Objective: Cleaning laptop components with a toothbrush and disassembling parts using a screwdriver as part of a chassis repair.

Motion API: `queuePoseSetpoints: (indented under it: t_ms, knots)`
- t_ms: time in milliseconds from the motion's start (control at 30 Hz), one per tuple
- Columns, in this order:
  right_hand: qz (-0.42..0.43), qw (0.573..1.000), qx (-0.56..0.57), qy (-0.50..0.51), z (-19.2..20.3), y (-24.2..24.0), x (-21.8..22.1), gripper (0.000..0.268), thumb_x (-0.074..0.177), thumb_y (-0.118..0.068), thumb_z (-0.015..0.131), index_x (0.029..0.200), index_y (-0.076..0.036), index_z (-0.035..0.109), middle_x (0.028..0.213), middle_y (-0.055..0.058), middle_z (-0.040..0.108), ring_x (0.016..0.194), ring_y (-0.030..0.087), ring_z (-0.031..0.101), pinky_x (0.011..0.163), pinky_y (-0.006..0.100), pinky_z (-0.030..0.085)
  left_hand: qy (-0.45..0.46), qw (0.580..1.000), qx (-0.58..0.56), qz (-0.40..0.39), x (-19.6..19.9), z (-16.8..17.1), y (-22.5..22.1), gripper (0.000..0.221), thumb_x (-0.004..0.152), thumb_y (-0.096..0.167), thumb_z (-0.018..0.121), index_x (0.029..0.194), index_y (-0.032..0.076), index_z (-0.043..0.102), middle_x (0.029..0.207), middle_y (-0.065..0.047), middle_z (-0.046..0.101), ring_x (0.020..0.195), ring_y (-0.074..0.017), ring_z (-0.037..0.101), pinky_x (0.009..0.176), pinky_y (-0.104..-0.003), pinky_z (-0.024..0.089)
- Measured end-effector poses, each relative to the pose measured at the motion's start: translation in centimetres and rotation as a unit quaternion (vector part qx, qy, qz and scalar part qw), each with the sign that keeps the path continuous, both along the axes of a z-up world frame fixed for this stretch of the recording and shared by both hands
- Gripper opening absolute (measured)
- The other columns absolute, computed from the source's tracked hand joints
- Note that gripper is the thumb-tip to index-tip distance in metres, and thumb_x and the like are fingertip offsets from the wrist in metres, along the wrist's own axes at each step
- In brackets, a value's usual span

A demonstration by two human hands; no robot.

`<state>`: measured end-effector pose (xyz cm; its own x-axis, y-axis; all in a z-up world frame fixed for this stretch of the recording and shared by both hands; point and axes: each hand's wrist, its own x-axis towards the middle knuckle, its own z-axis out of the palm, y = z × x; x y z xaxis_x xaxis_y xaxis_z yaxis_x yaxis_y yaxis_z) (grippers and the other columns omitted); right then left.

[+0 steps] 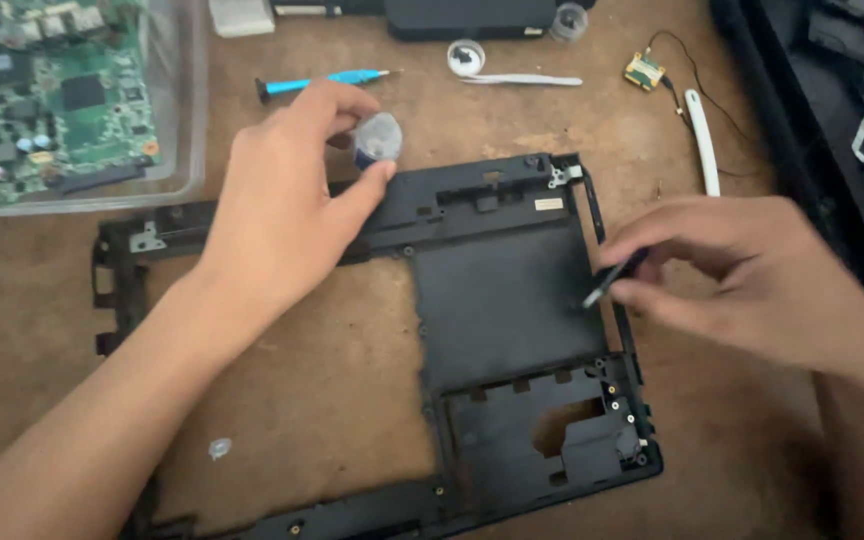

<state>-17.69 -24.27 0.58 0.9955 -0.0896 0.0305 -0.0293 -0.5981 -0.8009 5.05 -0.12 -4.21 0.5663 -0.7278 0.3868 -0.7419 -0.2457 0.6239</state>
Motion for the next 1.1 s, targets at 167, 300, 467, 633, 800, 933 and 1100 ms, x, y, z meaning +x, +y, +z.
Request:
queuePoseSetpoints:
  t_ms: [167, 300, 467, 633, 800, 933, 1100]
  knots:
    - [0.083, 0.963, -0.239, -0.091, -1.0, 0.4, 0.8, 0.021, 0.082, -0.013, 0.083, 0.100, -0.010, 0.073, 0.105, 0.004, 0.078, 0.066, 0.008, 0.071, 0.072, 0.023, 0.061, 0.025, 0.999, 0.037, 0.017, 0.2, 0.2, 0.0, 0.028, 0.096, 0.016, 0.071, 0.119, 0.003, 0.061, 0.117, -0.014, 0.075, 0.118, -0.0347, 0.069, 0.094, -0.044, 0.053]
    - [0.061, 0.962, -0.243, -0.103, -0.6, 0.5, 0.3, 0.019, 0.084, -0.005, 0.081, 0.101, -0.007, 0.073, 0.105, 0.006, 0.076, 0.079, 0.013, 0.072, 0.085, 0.026, 0.058, 0.016, 0.999, 0.029, 0.016, 0.4, 0.0, 0.1, 0.028, 0.096, 0.011, 0.070, 0.121, 0.004, 0.059, 0.115, -0.016, 0.075, 0.121, -0.0342, 0.068, 0.094, -0.045, 0.050]
    - [0.078, 0.958, -0.255, -0.102, -0.6, 0.8, 0.7, 0.014, 0.088, -0.002, 0.077, 0.099, -0.007, 0.069, 0.099, 0.003, 0.073, 0.070, 0.010, 0.067, 0.074, 0.022, 0.053, 0.008, 0.999, 0.035, 0.034, 0.4, 0.0, 0.3, 0.029, 0.097, 0.010, 0.067, 0.125, 0.003, 0.061, 0.115, -0.013, 0.075, 0.113, -0.0325, 0.065, 0.091, -0.046, 0.048]
    - [0.101, 0.961, -0.240, -0.088, -0.5, 0.3, 0.5, 0.018, 0.083, -0.008, 0.080, 0.100, -0.007, 0.073, 0.100, 0.004, 0.076, 0.082, 0.013, 0.074, 0.084, 0.026, 0.058, -0.008, 0.998, 0.044, 0.047, 0.3, 0.5, 0.4, 0.037, 0.096, 0.013, 0.069, 0.129, 0.002, 0.058, 0.118, -0.012, 0.073, 0.099, -0.0347, 0.065, 0.085, -0.047, 0.046]
    - [0.127, 0.956, -0.247, -0.093, -0.4, 0.5, 0.7, 0.015, 0.083, -0.010, 0.079, 0.095, -0.009, 0.071, 0.095, 0.003, 0.076, 0.092, 0.015, 0.077, 0.090, 0.029, 0.059, -0.147, 0.986, 0.049, 0.060, -1.7, 2.9, 1.6, 0.054, 0.096, 0.014, 0.079, 0.135, -0.009, 0.049, 0.127, -0.028, 0.056, 0.111, -0.0479, 0.054, 0.093, -0.053, 0.042]
    - [0.103, 0.963, -0.234, -0.080, -0.5, 0.9, 0.4, 0.013, 0.087, -0.006, 0.075, 0.099, -0.007, 0.069, 0.098, 0.003, 0.073, 0.076, 0.012, 0.070, 0.077, 0.025, 0.055, -0.150, 0.952, 0.267, 0.019, -7.7, 6.0, 1.1, 0.045, 0.093, 0.052, 0.070, 0.110, 0.010, 0.064, 0.105, -0.018, 0.059, 0.093, -0.0404, 0.055, 0.078, -0.055, 0.046]
    - [0.087, 0.959, -0.260, -0.075, -0.7, 0.7, 0.6, 0.015, 0.089, -0.007, 0.075, 0.103, -0.007, 0.069, 0.102, 0.003, 0.073, 0.081, 0.014, 0.069, 0.079, 0.026, 0.053, -0.106, 0.970, 0.040, -0.216, -13.6, 1.3, 3.4, 0.070, 0.104, 0.058, 0.022, 0.112, 0.001, 0.061, 0.111, -0.017, 0.055, 0.093, -0.0348, 0.050, 0.080, -0.047, 0.043]
